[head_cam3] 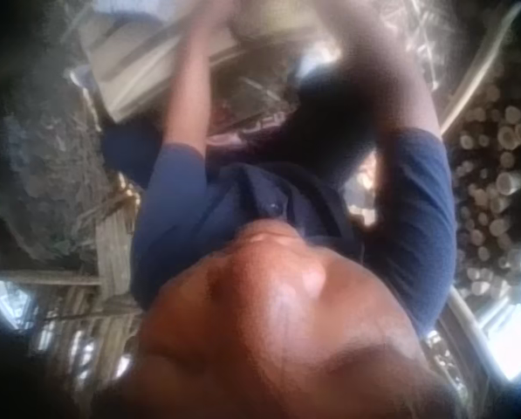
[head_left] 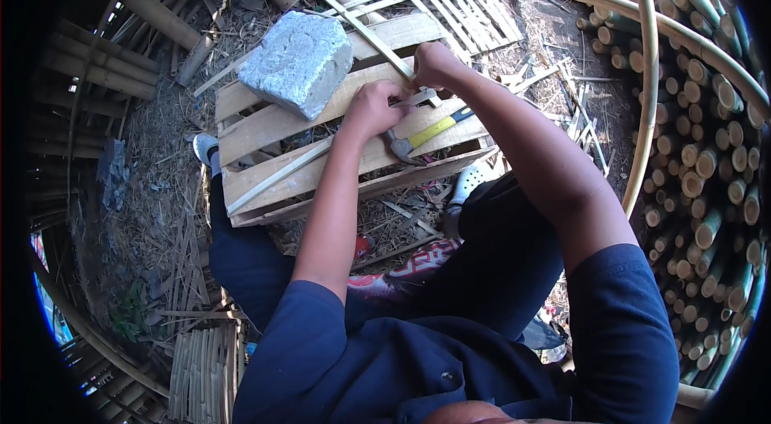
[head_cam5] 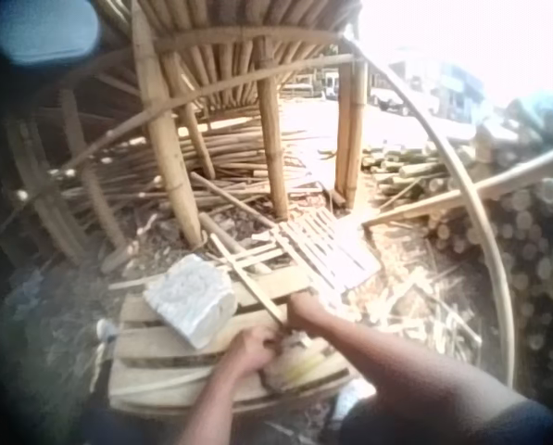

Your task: The person assembles a wooden box by hammering small wooden strips onto a larger wooden pallet frame, using a hammer to drive in nails and handling the wooden strips one at a time.

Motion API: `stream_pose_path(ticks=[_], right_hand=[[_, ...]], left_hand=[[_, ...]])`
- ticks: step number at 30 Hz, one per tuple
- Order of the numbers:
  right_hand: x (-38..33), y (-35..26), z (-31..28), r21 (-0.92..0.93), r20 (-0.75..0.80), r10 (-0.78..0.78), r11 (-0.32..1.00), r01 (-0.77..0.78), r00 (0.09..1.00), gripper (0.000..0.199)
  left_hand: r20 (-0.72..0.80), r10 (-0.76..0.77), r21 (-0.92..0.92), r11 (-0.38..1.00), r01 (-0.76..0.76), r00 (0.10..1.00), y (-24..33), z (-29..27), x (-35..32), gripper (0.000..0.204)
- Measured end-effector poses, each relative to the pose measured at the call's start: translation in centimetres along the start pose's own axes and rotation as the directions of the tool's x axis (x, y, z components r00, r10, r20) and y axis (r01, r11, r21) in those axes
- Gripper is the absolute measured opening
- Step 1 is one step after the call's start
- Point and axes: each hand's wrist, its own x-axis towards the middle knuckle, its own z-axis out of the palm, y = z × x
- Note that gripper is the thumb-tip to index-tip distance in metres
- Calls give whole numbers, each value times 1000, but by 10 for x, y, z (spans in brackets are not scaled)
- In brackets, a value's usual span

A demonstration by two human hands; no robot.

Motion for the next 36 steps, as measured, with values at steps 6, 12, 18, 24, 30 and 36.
stream_pose_path(ticks=[6,12,18,24,30,36], right_hand=[[-19,-4,-12,65,52,103,992,-106,993,41],[-26,-13,-15,97,182,123,985,-142,976,36],[-33,-24,-17,53,112,132,989,-138,985,29],[-31,-27,-8,65,0,247,967,-246,969,22],[-28,-26,-13,66,29,272,960,-273,962,26],[-20,-18,-13,104,55,315,942,-320,947,31]], left_hand=[[50,-6,-59,998,9,999,-8,-2,-4,25],[41,16,-50,999,-14,999,-6,-1,-5,25],[46,9,-74,997,-6,999,-8,-3,-8,24],[38,26,-36,999,-25,999,-3,-6,-10,24],[37,-16,-15,1000,17,999,-1,-12,-11,21],[49,132,-57,990,-129,990,-1,-15,-3,19]])
